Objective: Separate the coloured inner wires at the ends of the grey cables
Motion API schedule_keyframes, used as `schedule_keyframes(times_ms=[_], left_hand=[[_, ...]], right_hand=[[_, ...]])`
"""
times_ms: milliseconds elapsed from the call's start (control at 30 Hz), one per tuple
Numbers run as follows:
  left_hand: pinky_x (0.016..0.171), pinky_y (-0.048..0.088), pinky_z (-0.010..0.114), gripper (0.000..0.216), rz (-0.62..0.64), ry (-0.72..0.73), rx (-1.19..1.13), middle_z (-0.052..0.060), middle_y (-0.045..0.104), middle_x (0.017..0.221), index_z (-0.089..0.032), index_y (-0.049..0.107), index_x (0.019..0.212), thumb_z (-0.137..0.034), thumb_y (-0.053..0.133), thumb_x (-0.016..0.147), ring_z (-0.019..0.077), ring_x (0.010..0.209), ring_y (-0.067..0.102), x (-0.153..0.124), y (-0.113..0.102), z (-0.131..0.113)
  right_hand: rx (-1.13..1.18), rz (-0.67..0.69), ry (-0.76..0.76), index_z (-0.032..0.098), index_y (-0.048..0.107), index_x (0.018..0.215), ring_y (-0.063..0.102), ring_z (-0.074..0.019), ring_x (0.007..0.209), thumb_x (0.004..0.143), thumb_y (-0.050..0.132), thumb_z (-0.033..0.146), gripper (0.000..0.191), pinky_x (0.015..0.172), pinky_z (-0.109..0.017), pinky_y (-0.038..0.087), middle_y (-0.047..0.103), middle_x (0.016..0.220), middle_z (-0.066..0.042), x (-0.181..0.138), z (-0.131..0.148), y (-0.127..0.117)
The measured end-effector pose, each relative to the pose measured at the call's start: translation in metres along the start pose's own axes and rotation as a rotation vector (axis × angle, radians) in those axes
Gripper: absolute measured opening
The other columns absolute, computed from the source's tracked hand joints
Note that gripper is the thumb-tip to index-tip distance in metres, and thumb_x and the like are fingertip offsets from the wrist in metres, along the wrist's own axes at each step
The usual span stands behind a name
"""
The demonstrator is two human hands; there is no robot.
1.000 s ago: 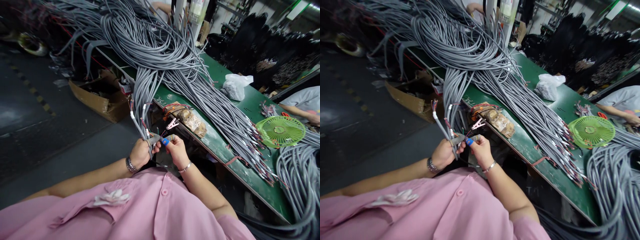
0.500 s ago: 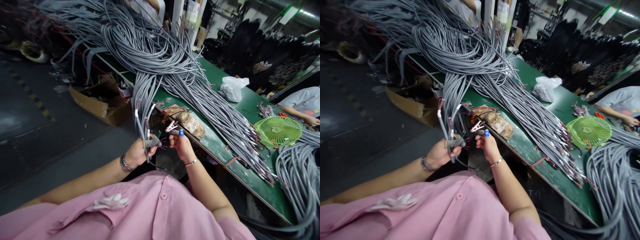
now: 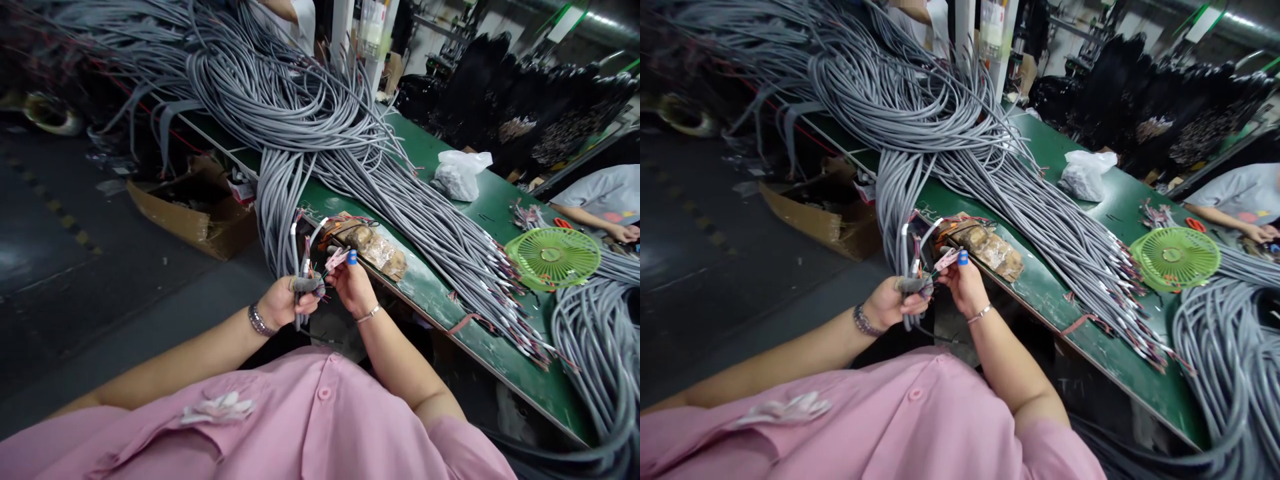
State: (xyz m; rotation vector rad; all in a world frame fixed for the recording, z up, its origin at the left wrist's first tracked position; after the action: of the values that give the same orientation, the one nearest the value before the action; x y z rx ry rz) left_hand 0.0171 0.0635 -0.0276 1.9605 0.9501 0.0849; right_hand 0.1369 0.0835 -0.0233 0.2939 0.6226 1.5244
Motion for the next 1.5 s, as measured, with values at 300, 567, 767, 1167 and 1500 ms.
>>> schedule_keyframes(times_ms=[300, 567, 767, 1167, 1500], left_hand=[[0.037, 0.020, 0.020, 0.015, 0.030, -0.015, -0.045, -0.002, 0.042, 0.038, -0.009, 0.070, 0.068, -0.024, 0.069, 0.066, 0.0054, 0.031, 0.032, 0.006, -0.003, 0.002], [0.035, 0.023, 0.018, 0.013, 0.065, -0.013, -0.083, -0.002, 0.045, 0.039, -0.007, 0.069, 0.071, -0.021, 0.069, 0.069, 0.0056, 0.030, 0.036, 0.007, -0.006, 0.003], [0.034, 0.023, 0.019, 0.015, -0.050, 0.087, -0.001, 0.001, 0.055, 0.042, -0.010, 0.066, 0.071, -0.023, 0.072, 0.068, 0.0064, 0.029, 0.038, -0.005, -0.001, 0.004], [0.035, 0.027, 0.019, 0.021, -0.150, 0.265, 0.061, -0.001, 0.051, 0.038, -0.012, 0.065, 0.065, -0.031, 0.075, 0.066, 0.0060, 0.029, 0.038, -0.007, 0.009, -0.008], [0.035, 0.025, 0.019, 0.020, -0.177, 0.286, 0.057, -0.001, 0.051, 0.039, -0.012, 0.063, 0.064, -0.027, 0.076, 0.063, 0.0057, 0.030, 0.038, -0.004, 0.012, -0.010]], right_hand=[[0.231, -0.080, 0.008, 0.019, 0.067, 0.087, 0.057, -0.0108, 0.069, 0.075, 0.071, 0.050, 0.034, 0.061, -0.020, 0.048, 0.064, 0.078, -0.001, 0.005, -0.001, 0.002], [0.267, 0.007, 0.056, 0.018, 0.068, 0.090, 0.058, -0.0111, 0.067, 0.082, 0.060, 0.056, 0.039, 0.058, -0.020, 0.048, 0.066, 0.076, -0.001, 0.004, -0.002, 0.003], [0.272, 0.063, 0.140, 0.017, 0.066, 0.093, 0.059, -0.0108, 0.069, 0.084, 0.056, 0.058, 0.043, 0.060, -0.022, 0.051, 0.068, 0.090, -0.004, -0.004, 0.003, 0.006], [0.033, -0.114, -0.062, 0.016, 0.063, 0.083, 0.049, -0.0060, 0.053, 0.076, 0.070, 0.049, 0.034, 0.050, -0.017, 0.044, 0.060, 0.068, 0.002, -0.004, 0.008, -0.004], [-0.012, -0.081, -0.002, 0.017, 0.063, 0.086, 0.049, -0.0079, 0.055, 0.078, 0.060, 0.062, 0.046, 0.049, -0.020, 0.044, 0.059, 0.071, 0.000, -0.002, 0.003, 0.003]])
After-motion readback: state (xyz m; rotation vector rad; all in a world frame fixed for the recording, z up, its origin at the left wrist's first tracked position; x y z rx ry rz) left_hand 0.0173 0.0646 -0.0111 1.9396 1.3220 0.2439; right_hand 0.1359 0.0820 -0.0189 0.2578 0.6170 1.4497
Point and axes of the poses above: each hand's wrist, its own x-axis towards the middle knuckle, its own y-axis out of the palm, z = x × y, the point moved 5 cm from there along x, towards the middle knuckle
